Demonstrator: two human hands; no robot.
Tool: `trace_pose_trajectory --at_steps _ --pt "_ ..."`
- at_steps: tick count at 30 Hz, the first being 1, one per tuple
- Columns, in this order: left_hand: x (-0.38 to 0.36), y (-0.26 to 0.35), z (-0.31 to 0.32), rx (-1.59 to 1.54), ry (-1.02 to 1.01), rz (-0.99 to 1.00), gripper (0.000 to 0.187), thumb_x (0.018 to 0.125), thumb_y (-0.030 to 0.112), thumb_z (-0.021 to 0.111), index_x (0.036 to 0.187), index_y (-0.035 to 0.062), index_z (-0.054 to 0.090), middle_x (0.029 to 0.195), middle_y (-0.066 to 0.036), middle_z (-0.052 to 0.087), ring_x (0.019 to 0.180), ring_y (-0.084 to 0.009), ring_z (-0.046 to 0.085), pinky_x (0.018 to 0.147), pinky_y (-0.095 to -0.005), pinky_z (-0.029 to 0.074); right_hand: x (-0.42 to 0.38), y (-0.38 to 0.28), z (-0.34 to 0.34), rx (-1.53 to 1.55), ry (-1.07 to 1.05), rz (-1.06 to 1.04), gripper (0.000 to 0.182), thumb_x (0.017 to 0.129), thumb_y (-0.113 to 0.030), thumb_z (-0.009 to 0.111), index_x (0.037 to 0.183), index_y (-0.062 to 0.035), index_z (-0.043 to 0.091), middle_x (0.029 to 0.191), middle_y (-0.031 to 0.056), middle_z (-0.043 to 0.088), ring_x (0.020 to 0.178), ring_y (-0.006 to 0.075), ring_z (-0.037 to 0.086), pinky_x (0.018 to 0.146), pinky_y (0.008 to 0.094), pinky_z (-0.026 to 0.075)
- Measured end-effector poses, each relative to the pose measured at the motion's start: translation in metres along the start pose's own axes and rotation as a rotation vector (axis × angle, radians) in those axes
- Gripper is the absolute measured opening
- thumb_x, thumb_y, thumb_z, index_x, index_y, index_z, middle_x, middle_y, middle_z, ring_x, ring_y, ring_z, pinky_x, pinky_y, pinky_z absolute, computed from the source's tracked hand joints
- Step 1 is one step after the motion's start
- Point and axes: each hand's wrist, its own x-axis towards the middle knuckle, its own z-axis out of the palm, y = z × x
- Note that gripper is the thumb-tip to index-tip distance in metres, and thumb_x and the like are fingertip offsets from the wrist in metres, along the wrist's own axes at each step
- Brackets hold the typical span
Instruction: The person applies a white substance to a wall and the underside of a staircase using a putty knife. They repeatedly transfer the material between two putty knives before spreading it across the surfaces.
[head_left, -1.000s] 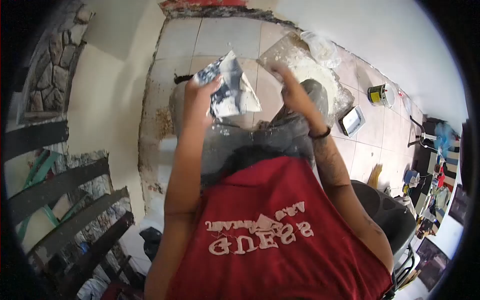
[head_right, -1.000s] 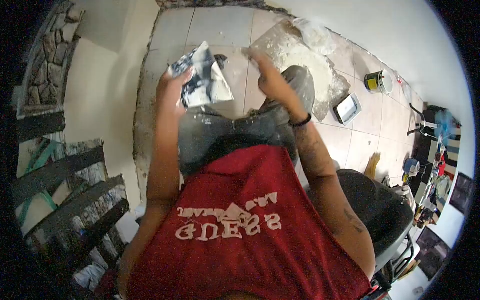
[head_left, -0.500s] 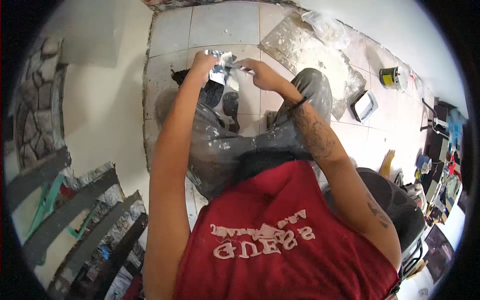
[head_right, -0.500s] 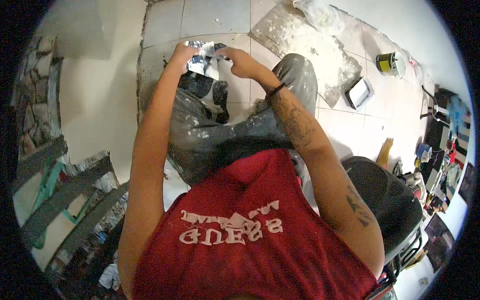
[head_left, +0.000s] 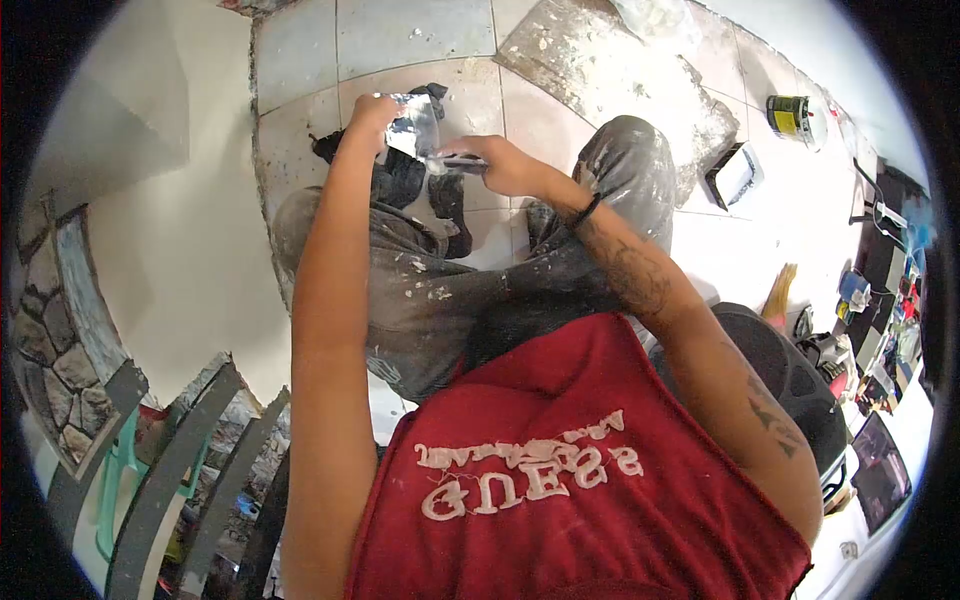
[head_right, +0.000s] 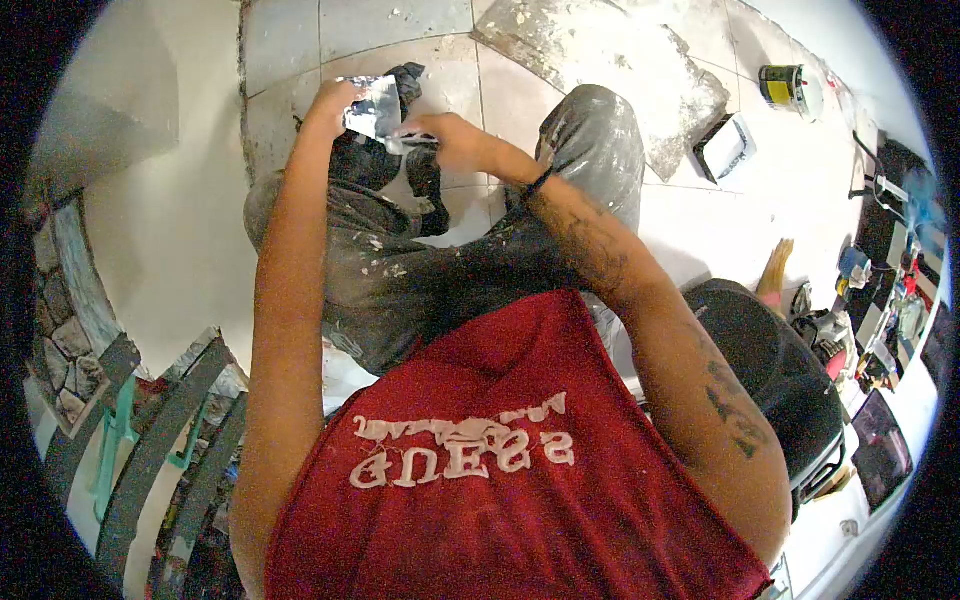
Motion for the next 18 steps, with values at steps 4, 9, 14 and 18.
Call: trace_pose_trajectory --at_steps 4,9,14,18 --pt "0.012 0.007 0.001 0.153 0.129 0.213 0.007 0.076 -0.002 0.058 0.083 -0.0025 0.058 0.077 -0.011 0.062 0.062 -0.0215 0.061 0.051 -0.034 0.047 0.001 -0.007 -0.022 0.046 -0.092 -0.029 0.064 0.058 0.012 0.046 0.12 -0.0042 0.056 0.116 0.0183 0.059 0.108 0.0289 0.056 0.096 0.0333 0.041" --pt "-0.025 0.057 0.019 -0.248 0.106 0.169 0.014 0.076 -0.001 0.061 0.089 -0.0042 0.059 0.081 -0.012 0.062 0.065 -0.0221 0.063 0.054 -0.0358 0.051 -0.018 -0.077 -0.088 0.169 -0.205 0.13 0.059 0.063 0.014 0.052 0.119 -0.0032 0.057 0.118 0.0103 0.06 0.105 0.0218 0.055 0.092 0.0331 0.042" --pt "-0.066 0.083 0.052 -0.498 -0.242 0.237 0.019 0.083 0.007 0.059 0.099 -0.0027 0.058 0.085 -0.012 0.065 0.071 -0.0271 0.066 0.065 -0.0409 0.057 -0.08 -0.114 -0.125 0.469 0.489 0.016 0.067 0.059 0.012 0.057 0.125 -0.003 0.051 0.12 0.0083 0.055 0.108 0.0187 0.052 0.093 0.0293 0.042" --pt "-0.16 0.06 0.079 -0.589 -0.299 0.31 0.019 0.082 0.003 0.056 0.098 -0.0066 0.059 0.09 -0.015 0.065 0.075 -0.0251 0.067 0.068 -0.0388 0.057 -0.135 -0.144 -0.132 0.834 0.767 -0.105 0.076 0.057 0.015 0.053 0.131 0.0007 0.041 0.128 0.0083 0.048 0.114 0.0191 0.049 0.095 0.0293 0.042"
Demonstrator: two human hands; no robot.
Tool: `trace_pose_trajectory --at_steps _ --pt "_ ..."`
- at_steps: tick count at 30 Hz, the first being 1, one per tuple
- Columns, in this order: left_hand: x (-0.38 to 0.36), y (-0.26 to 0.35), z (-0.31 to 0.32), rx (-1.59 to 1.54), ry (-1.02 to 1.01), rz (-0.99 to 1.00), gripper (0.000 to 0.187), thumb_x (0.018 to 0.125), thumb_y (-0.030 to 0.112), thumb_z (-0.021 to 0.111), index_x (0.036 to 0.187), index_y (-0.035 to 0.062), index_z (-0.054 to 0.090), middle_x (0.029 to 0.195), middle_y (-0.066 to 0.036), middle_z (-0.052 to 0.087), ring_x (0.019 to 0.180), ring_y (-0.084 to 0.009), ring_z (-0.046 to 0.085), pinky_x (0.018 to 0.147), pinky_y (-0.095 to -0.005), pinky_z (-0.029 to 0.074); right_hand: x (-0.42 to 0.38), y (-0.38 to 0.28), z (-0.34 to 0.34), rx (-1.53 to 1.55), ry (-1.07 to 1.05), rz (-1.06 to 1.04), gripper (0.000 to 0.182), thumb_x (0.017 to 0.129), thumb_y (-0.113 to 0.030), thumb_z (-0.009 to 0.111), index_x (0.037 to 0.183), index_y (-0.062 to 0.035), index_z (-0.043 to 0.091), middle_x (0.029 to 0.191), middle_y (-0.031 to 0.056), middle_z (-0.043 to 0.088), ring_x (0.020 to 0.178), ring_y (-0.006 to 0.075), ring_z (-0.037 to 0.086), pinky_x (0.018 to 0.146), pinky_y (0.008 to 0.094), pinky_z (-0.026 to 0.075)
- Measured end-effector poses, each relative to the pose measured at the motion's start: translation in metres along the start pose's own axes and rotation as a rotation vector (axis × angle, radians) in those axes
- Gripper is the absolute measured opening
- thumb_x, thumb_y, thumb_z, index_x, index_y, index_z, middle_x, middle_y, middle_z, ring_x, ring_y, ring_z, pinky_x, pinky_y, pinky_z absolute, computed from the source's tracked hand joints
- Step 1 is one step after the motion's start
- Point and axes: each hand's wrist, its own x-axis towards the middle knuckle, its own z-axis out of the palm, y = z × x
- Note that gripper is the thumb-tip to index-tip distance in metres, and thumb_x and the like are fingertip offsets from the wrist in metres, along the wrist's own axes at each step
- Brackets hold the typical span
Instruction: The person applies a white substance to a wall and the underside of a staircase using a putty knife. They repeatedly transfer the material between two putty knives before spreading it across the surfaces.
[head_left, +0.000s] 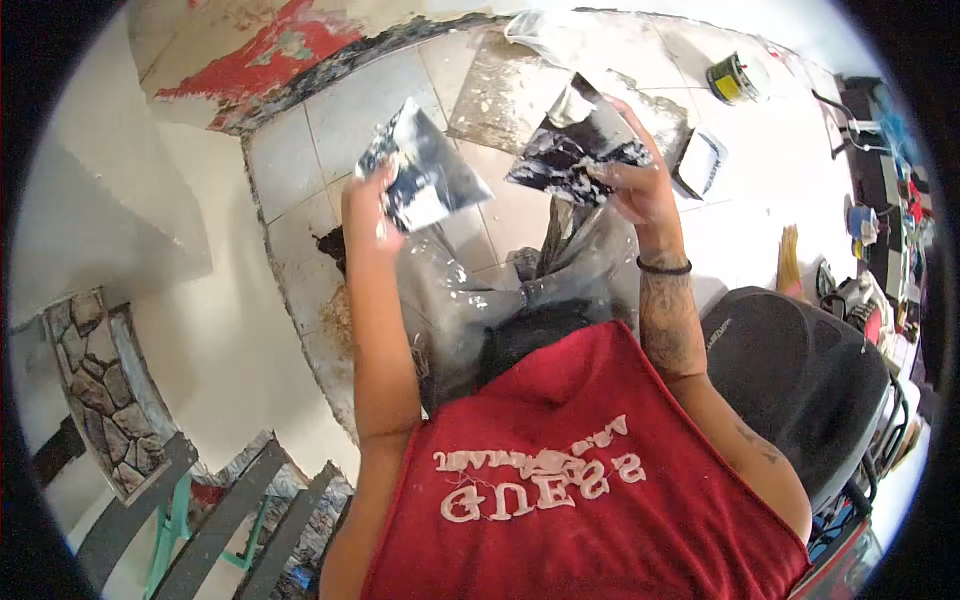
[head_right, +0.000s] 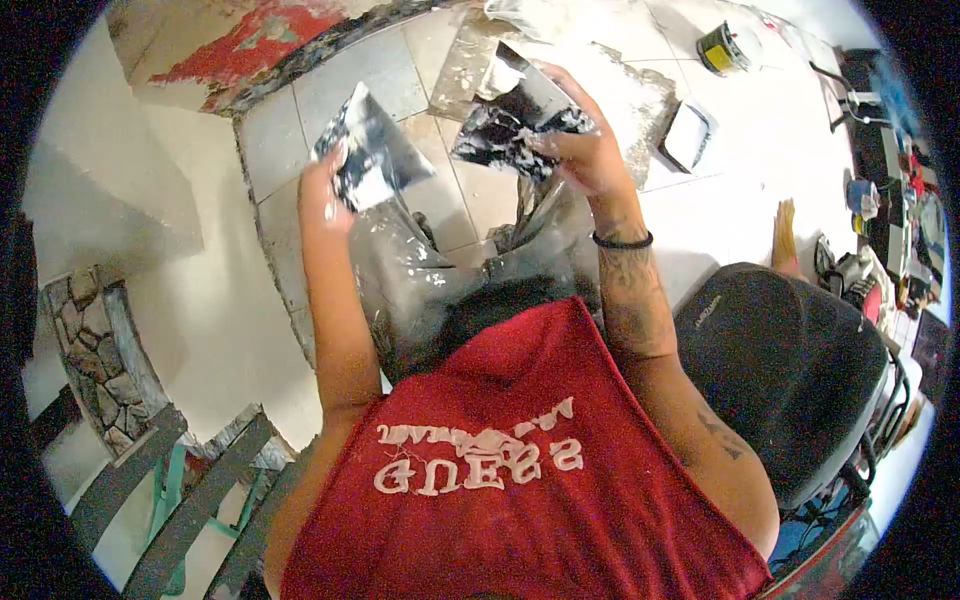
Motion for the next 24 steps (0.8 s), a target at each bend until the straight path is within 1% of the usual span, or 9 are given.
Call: trace_pose_trajectory --at_steps 5,8,11,12,16,19,20,23,24 --pt "-0.09 -0.034 0.021 -0.093 0.026 0.03 0.032 0.078 -0.003 0.054 0.111 -0.0048 0.054 0.101 -0.012 0.063 0.087 -0.022 0.064 0.079 -0.0352 0.053 -0.052 0.012 0.025 -0.173 0.085 -0.044 0.07 0.06 0.014 0.055 0.127 -0.0019 0.046 0.132 0.0077 0.045 0.122 0.0198 0.043 0.102 0.0319 0.035" --pt "-0.113 -0.048 0.021 -0.042 0.089 0.116 0.027 0.078 -0.002 0.056 0.106 -0.003 0.058 0.097 -0.009 0.063 0.082 -0.0172 0.062 0.072 -0.0295 0.051 -0.068 0.024 0.04 -0.582 -0.119 -0.121 0.072 0.057 0.014 0.049 0.126 -0.0047 0.046 0.133 0.0104 0.044 0.124 0.0242 0.041 0.105 0.0336 0.031" --pt "-0.128 -0.041 0.026 -0.014 0.15 0.151 0.025 0.079 -0.001 0.058 0.104 -0.0029 0.059 0.094 -0.008 0.064 0.081 -0.0169 0.062 0.072 -0.0295 0.051 -0.073 0.025 0.064 -0.768 -0.308 -0.206 0.075 0.057 0.014 0.046 0.128 -0.0069 0.044 0.133 0.0122 0.041 0.126 0.0277 0.039 0.106 0.0344 0.029" --pt "-0.129 -0.041 0.028 -0.014 0.165 0.149 0.024 0.079 -0.001 0.058 0.103 -0.003 0.059 0.093 -0.008 0.064 0.081 -0.0171 0.062 0.072 -0.0299 0.051 -0.072 0.026 0.068 -0.834 -0.376 -0.252 0.075 0.059 0.014 0.046 0.13 -0.0084 0.041 0.133 0.0148 0.038 0.127 0.0324 0.038 0.106 0.0361 0.031" --pt "-0.135 -0.028 0.025 -0.003 0.026 0.114 0.024 0.081 0.002 0.059 0.104 -0.0029 0.057 0.093 -0.01 0.063 0.084 -0.0202 0.063 0.075 -0.0342 0.052 -0.072 0.04 0.062 -1.026 -0.406 -0.236 0.072 0.063 0.016 0.047 0.13 -0.011 0.042 0.134 0.0169 0.036 0.124 0.0386 0.039 0.101 0.0399 0.038" --pt "-0.142 -0.022 0.023 -0.126 0.047 0.127 0.027 0.081 0.005 0.055 0.107 -0.0028 0.055 0.094 -0.011 0.062 0.086 -0.0214 0.063 0.078 -0.0366 0.053 -0.069 0.048 0.042 -1.28 -0.51 -0.188 0.073 0.063 0.017 0.047 0.129 -0.0126 0.043 0.134 0.0157 0.037 0.124 0.0377 0.039 0.101 0.0401 0.039" --pt "-0.146 -0.017 0.02 -0.069 0.042 0.178 0.032 0.08 0.002 0.055 0.112 -0.0038 0.053 0.098 -0.013 0.061 0.086 -0.0222 0.063 0.078 -0.0363 0.053 -0.071 0.054 0.033 -1.194 -0.452 -0.091 0.075 0.061 0.019 0.043 0.129 -0.0142 0.043 0.134 0.0156 0.038 0.124 0.0367 0.04 0.102 0.0391 0.038" --pt "-0.15 -0.01 0.016 0.063 0.136 0.32 0.031 0.08 0.0 0.055 0.111 -0.0043 0.053 0.099 -0.013 0.062 0.087 -0.0225 0.063 0.078 -0.0353 0.053 -0.066 0.036 0.031 -1.019 -0.397 -0.185 0.078 0.058 0.02 0.038 0.129 -0.0122 0.043 0.133 0.0157 0.04 0.125 0.0358 0.039 0.104 0.0387 0.035" --pt "-0.156 -0.004 0.026 0.124 0.202 0.313 0.027 0.079 -0.001 0.062 0.106 -0.0038 0.057 0.097 -0.009 0.062 0.084 -0.0173 0.061 0.078 -0.0307 0.049 -0.069 0.027 0.04 -0.977 -0.336 -0.153 0.078 0.055 0.02 0.034 0.128 -0.0077 0.043 0.13 0.0166 0.042 0.126 0.0347 0.038 0.105 0.0393 0.031"
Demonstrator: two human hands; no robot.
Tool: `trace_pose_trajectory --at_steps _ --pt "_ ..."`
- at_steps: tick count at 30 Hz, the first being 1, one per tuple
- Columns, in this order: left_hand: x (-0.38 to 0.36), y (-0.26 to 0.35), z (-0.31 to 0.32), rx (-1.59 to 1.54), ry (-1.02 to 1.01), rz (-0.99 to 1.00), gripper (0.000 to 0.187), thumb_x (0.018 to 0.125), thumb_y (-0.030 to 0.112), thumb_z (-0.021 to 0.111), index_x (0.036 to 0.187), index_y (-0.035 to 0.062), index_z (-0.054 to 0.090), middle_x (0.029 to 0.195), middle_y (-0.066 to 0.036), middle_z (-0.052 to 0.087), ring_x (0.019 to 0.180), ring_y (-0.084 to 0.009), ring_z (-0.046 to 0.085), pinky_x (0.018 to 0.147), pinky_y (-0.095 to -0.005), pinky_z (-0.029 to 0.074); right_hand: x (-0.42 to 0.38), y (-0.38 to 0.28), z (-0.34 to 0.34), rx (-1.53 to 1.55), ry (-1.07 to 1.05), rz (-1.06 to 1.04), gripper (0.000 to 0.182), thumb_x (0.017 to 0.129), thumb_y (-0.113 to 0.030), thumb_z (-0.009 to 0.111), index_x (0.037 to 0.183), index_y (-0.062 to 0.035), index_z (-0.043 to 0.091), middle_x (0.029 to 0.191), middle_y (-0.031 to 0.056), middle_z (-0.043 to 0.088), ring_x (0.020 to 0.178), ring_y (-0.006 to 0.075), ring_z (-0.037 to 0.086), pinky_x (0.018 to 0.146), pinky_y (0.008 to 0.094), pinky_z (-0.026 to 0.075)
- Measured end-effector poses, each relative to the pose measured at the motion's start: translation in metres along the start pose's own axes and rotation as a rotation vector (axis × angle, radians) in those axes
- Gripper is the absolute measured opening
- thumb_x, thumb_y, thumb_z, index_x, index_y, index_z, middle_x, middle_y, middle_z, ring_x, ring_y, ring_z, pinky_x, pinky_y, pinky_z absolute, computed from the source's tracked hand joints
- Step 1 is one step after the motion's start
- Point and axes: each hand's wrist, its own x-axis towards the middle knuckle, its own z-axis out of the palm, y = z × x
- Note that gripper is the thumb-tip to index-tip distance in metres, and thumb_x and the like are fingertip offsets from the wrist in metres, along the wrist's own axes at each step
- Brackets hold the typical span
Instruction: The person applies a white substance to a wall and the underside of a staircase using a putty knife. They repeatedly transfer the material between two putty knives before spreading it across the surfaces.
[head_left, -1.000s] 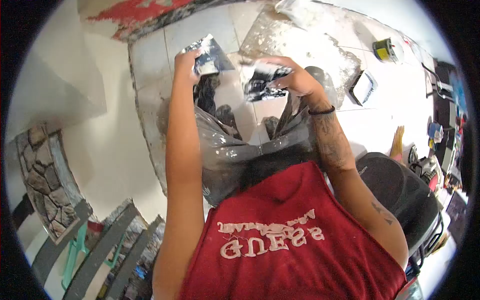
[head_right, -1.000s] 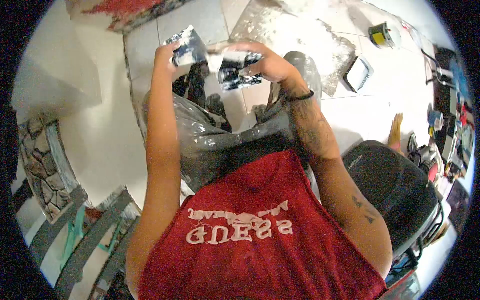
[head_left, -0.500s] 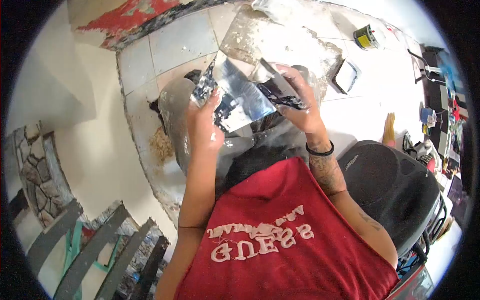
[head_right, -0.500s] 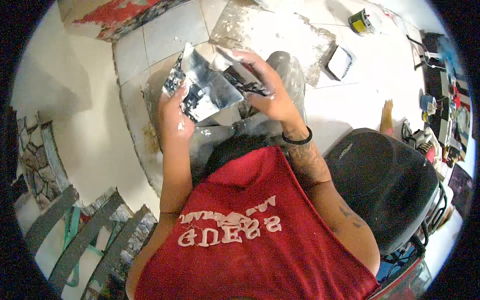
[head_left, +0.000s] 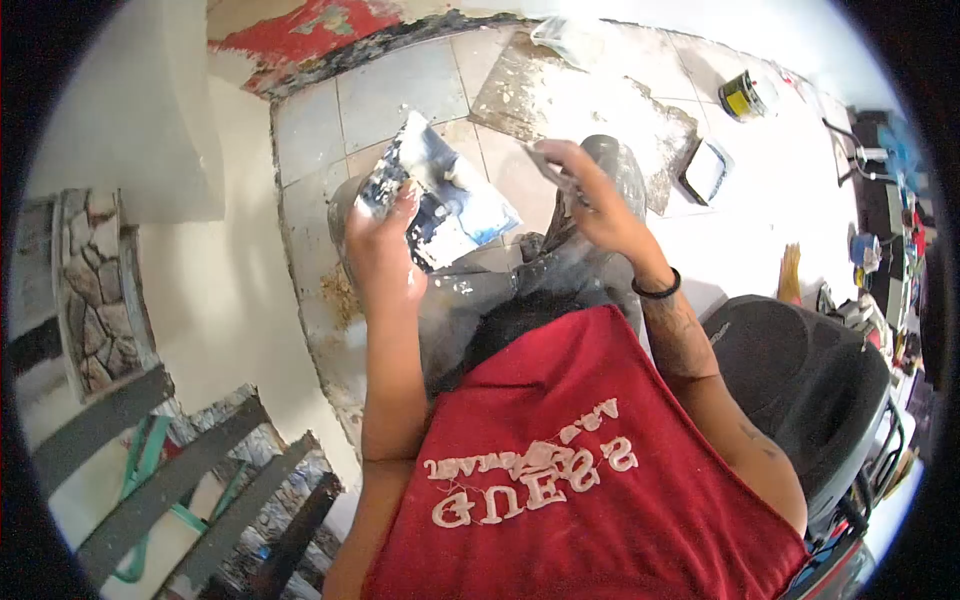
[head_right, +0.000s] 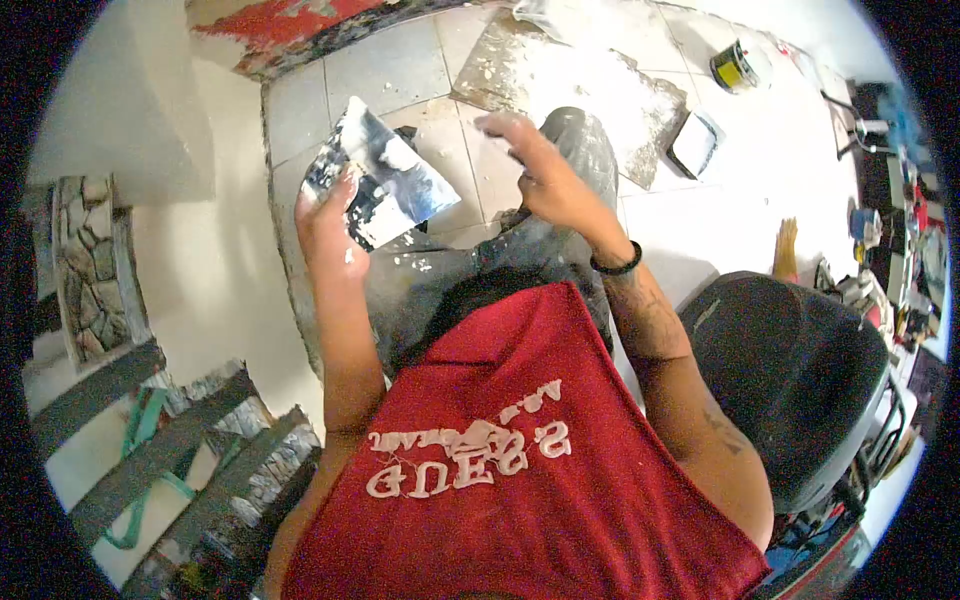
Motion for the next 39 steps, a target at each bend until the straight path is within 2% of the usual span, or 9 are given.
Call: trace_pose_trajectory --at_steps 9,19,21,22,24,27,29,34,39 --pt "0.009 -0.01 -0.003 0.288 -0.057 0.172 0.024 0.079 -0.002 0.058 0.103 -0.0031 0.058 0.09 -0.007 0.064 0.077 -0.0134 0.059 0.071 -0.0275 0.047 0.035 -0.053 0.028 -0.267 -0.21 -0.103 0.07 0.061 0.016 0.04 0.127 -0.0079 0.045 0.12 0.019 0.047 0.103 0.0414 0.052 0.089 0.0427 0.043" --pt "0.126 -0.023 -0.017 0.67 0.085 0.401 0.031 0.074 0.004 0.06 0.104 -0.0022 0.057 0.095 -0.021 0.064 0.091 -0.0365 0.062 0.078 -0.0398 0.048 0.039 -0.036 0.028 0.035 -0.577 -0.071 0.08 0.053 0.014 0.045 0.13 -0.0063 0.045 0.125 0.0141 0.051 0.114 0.026 0.051 0.096 0.0334 0.042" --pt "0.157 -0.032 -0.024 0.762 0.008 0.31 0.047 0.076 0.007 0.06 0.121 -0.0007 0.048 0.107 -0.024 0.06 0.098 -0.0363 0.059 0.083 -0.0396 0.047 0.028 -0.023 0.009 0.669 -0.379 0.536 0.056 0.069 0.008 0.052 0.123 -0.0042 0.052 0.112 0.01 0.061 0.1 0.0205 0.059 0.083 0.0301 0.05" --pt "0.145 -0.027 -0.02 0.768 0.035 0.199 0.063 0.077 0.009 0.06 0.134 0.0006 0.036 0.121 -0.024 0.053 0.109 -0.034 0.055 0.092 -0.0372 0.044 0.029 -0.016 0.007 0.853 -0.156 0.557 0.041 0.076 0.001 0.052 0.117 -0.0023 0.055 0.108 0.0122 0.062 0.094 0.0205 0.061 0.083 0.0337 0.051" --pt "0.217 -0.093 -0.036 0.711 -0.125 0.493 0.072 0.076 0.01 0.06 0.14 -0.0001 0.028 0.129 -0.023 0.048 0.118 -0.0337 0.049 0.099 -0.036 0.041 0.035 -0.004 0.0 1.193 0.288 0.464 0.023 0.089 -0.013 0.052 0.104 0.0014 0.062 0.102 0.0166 0.065 0.082 0.0206 0.064 0.082 0.0409 0.051" --pt "0.21 -0.109 -0.038 0.977 -0.127 0.25 0.07 0.071 0.008 0.058 0.136 -0.0029 0.033 0.125 -0.025 0.051 0.114 -0.0366 0.051 0.097 -0.0358 0.042 0.075 -0.034 -0.025 1.381 0.151 0.357 0.023 0.074 0.001 0.05 0.091 0.0116 0.059 0.09 0.0182 0.065 0.079 0.0273 0.065 0.072 0.0362 0.056" --pt "0.173 -0.07 -0.021 0.745 -0.123 0.129 0.044 0.071 0.011 0.055 0.112 -0.0044 0.053 0.11 -0.028 0.058 0.104 -0.0419 0.055 0.091 -0.0423 0.044 0.107 -0.07 -0.05 1.355 0.182 0.214 0.044 0.069 0.003 0.048 0.112 0.0073 0.053 0.088 0.0144 0.064 0.079 0.0273 0.064 0.079 0.0401 0.054" --pt "0.205 -0.103 -0.014 0.849 -0.012 0.344 0.036 0.068 0.01 0.055 0.102 -0.0039 0.054 0.097 -0.028 0.061 0.096 -0.0455 0.056 0.087 -0.0468 0.045 0.175 -0.305 -0.118 0.013 0.49 -0.752 0.055 0.068 0.002 0.05 0.123 0.0006 0.048 0.113 0.0108 0.057 0.104 0.0182 0.055 0.091 0.0321 0.044" --pt "0.213 -0.104 -0.019 0.888 -0.08 0.297 0.039 0.066 0.01 0.056 0.102 -0.005 0.053 0.095 -0.03 0.061 0.093 -0.0455 0.058 0.085 -0.0479 0.046 0.235 -0.474 -0.123 -0.935 0.736 -1.191 0.061 0.066 0.016 0.038 0.12 -0.0086 0.051 0.114 0.0135 0.053 0.108 0.0356 0.05 0.09 0.0411 0.044"
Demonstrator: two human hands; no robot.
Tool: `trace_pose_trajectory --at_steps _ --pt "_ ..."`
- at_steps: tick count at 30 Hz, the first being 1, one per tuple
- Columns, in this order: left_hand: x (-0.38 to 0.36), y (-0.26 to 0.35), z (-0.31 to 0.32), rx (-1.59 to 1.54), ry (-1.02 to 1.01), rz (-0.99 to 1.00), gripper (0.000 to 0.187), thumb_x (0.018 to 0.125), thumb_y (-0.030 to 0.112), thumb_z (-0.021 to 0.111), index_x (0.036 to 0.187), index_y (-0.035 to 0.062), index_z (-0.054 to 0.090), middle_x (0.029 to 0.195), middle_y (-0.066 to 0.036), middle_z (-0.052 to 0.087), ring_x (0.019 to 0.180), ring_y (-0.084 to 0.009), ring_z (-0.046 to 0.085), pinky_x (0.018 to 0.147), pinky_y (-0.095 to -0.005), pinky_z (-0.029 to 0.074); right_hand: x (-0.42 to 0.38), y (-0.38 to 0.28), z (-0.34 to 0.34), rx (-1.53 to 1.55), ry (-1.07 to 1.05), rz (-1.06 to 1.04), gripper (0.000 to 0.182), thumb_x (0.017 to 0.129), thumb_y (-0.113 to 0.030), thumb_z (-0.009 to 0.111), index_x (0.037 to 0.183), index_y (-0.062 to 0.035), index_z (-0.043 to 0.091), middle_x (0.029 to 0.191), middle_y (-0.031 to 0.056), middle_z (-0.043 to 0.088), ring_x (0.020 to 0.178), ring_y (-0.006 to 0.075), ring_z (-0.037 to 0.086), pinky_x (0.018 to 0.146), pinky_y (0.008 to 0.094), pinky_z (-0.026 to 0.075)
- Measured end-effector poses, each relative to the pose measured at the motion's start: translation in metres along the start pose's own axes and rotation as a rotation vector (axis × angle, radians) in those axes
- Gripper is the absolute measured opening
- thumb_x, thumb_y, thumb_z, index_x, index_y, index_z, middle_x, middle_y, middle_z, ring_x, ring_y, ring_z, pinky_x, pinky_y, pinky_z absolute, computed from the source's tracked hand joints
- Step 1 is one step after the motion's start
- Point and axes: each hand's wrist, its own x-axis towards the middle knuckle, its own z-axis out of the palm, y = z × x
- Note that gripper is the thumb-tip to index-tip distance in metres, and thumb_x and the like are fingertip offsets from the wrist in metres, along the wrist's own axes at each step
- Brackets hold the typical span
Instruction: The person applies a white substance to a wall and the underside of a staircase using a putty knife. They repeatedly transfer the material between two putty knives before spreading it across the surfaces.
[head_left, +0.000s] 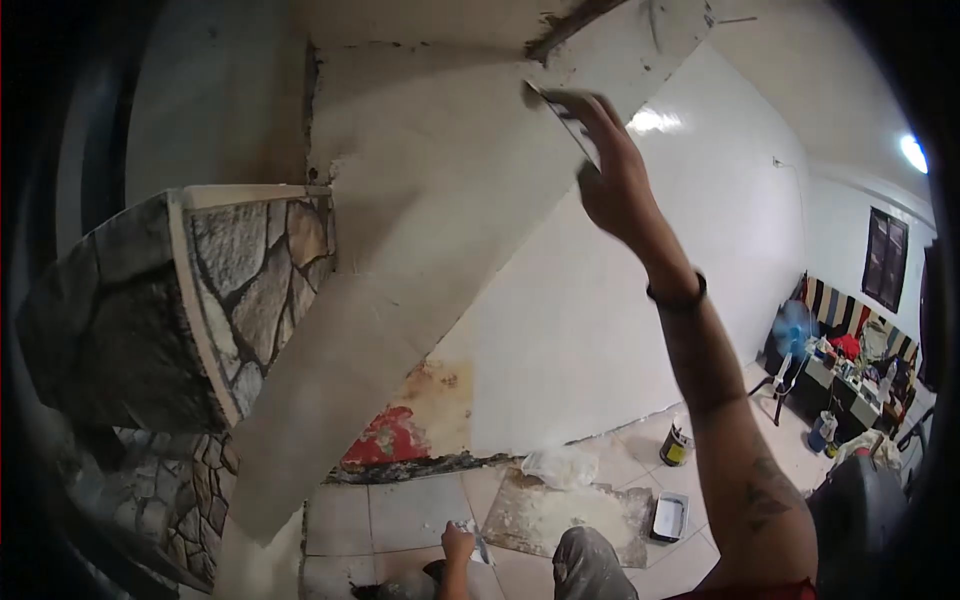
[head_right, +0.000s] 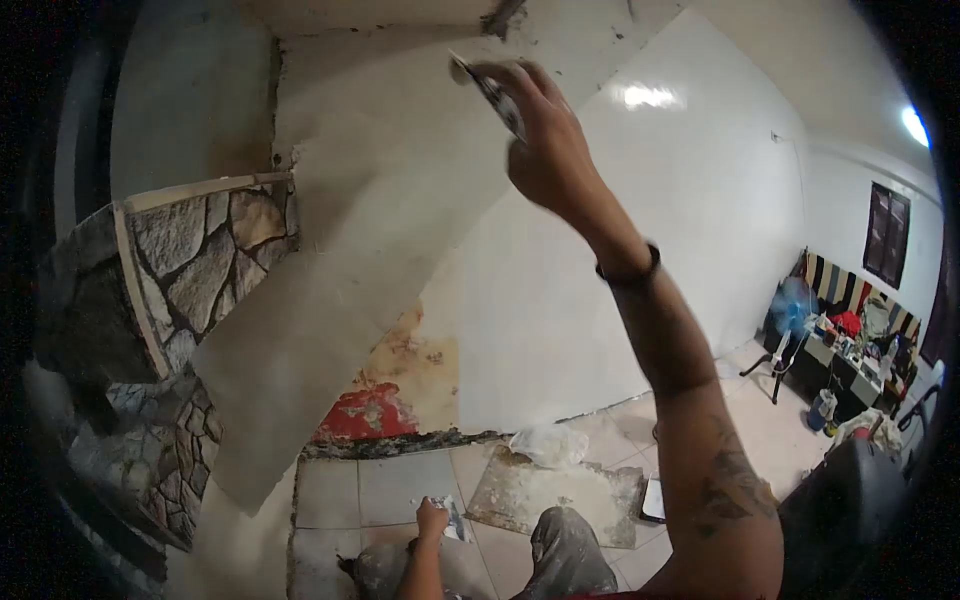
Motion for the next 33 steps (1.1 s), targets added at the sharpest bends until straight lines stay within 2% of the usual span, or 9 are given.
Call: trace_pose_trajectory --at_steps 5,8,13,21,23,24,28,30,33 --pt "-0.019 0.033 -0.025 0.073 -0.089 -0.105 0.049 0.073 0.006 0.052 0.119 -0.0074 0.044 0.111 -0.031 0.055 0.106 -0.0429 0.053 0.091 -0.0448 0.043 0.066 0.009 0.062 -0.394 -0.026 -0.243 0.058 0.065 0.012 0.045 0.118 -0.0121 0.053 0.117 0.0095 0.052 0.11 0.0332 0.049 0.086 0.0426 0.045" --pt "-0.012 0.014 -0.013 0.059 0.023 0.005 0.04 0.069 0.015 0.06 0.102 -0.0047 0.05 0.091 -0.029 0.062 0.089 -0.0448 0.06 0.081 -0.0492 0.047 0.082 0.01 0.085 -0.508 -0.029 -0.186 0.055 0.066 0.007 0.05 0.117 -0.013 0.054 0.116 0.0091 0.052 0.107 0.0328 0.051 0.085 0.0457 0.043" --pt "-0.004 -0.001 -0.005 0.089 0.077 0.045 0.039 0.07 0.013 0.058 0.104 -0.0038 0.049 0.091 -0.029 0.062 0.087 -0.0451 0.06 0.08 -0.0501 0.048 0.101 0.014 0.102 -0.64 0.031 -0.189 0.055 0.065 0.005 0.053 0.117 -0.0133 0.054 0.119 0.0096 0.052 0.108 0.0346 0.05 0.086 0.0469 0.042" --pt "0.01 -0.007 -0.017 -0.274 -0.013 -0.005 0.026 0.067 0.015 0.065 0.087 -0.0024 0.063 0.082 -0.019 0.066 0.079 -0.0354 0.063 0.073 -0.0435 0.049 0.03 -0.025 0.042 -0.02 -0.233 -0.074 0.061 0.066 0.014 0.045 0.123 -0.0094 0.05 0.116 0.0149 0.052 0.11 0.0352 0.05 0.089 0.0423 0.044" --pt "0.01 -0.005 -0.019 -0.535 -0.038 -0.134 0.022 0.068 0.012 0.068 0.084 -0.0019 0.066 0.079 -0.013 0.067 0.074 -0.0265 0.064 0.068 -0.0373 0.05 -0.029 -0.035 0.003 0.216 -0.416 0.14 0.055 0.072 0.013 0.043 0.124 -0.0043 0.048 0.12 0.0148 0.053 0.113 0.0291 0.051 0.093 0.0403 0.043" --pt "0.007 0.001 -0.024 -0.628 -0.04 -0.14 0.022 0.069 0.01 0.068 0.087 -0.0022 0.066 0.078 -0.011 0.066 0.073 -0.023 0.063 0.067 -0.0348 0.049 -0.069 -0.054 -0.011 0.969 -0.376 0.527 0.046 0.08 0.006 0.043 0.126 -0.0004 0.047 0.126 0.0139 0.051 0.115 0.0237 0.052 0.096 0.0384 0.042" --pt "-0.003 0.006 -0.045 -1.042 0.08 -0.243 0.019 0.076 -0.003 0.061 0.095 -0.0028 0.065 0.084 -0.007 0.065 0.072 -0.014 0.06 0.064 -0.03 0.049 -0.327 -0.058 0.009 1.032 -0.46 1.018 0.052 0.071 0.005 0.059 0.122 0.0009 0.051 0.114 0.0087 0.059 0.105 0.0205 0.056 0.09 0.0353 0.046" --pt "-0.008 -0.008 -0.044 -1.086 0.265 -0.236 0.021 0.076 -0.003 0.061 0.096 -0.0027 0.064 0.086 -0.008 0.065 0.073 -0.0158 0.06 0.065 -0.0313 0.049 -0.447 -0.113 0.026 1.402 -0.301 1.521 0.054 0.07 0.008 0.056 0.123 0.0022 0.05 0.115 0.012 0.059 0.105 0.0242 0.057 0.091 0.0376 0.047" --pt "-0.014 -0.043 -0.039 -1.141 0.151 -0.224 0.021 0.075 0.0 0.059 0.096 -0.0025 0.063 0.091 -0.01 0.064 0.081 -0.0212 0.061 0.071 -0.0345 0.05 -0.559 -0.186 0.036 1.96 0.104 2.049 0.057 0.067 0.011 0.051 0.123 0.0042 0.048 0.116 0.017 0.058 0.106 0.0298 0.057 0.091 0.0412 0.049"
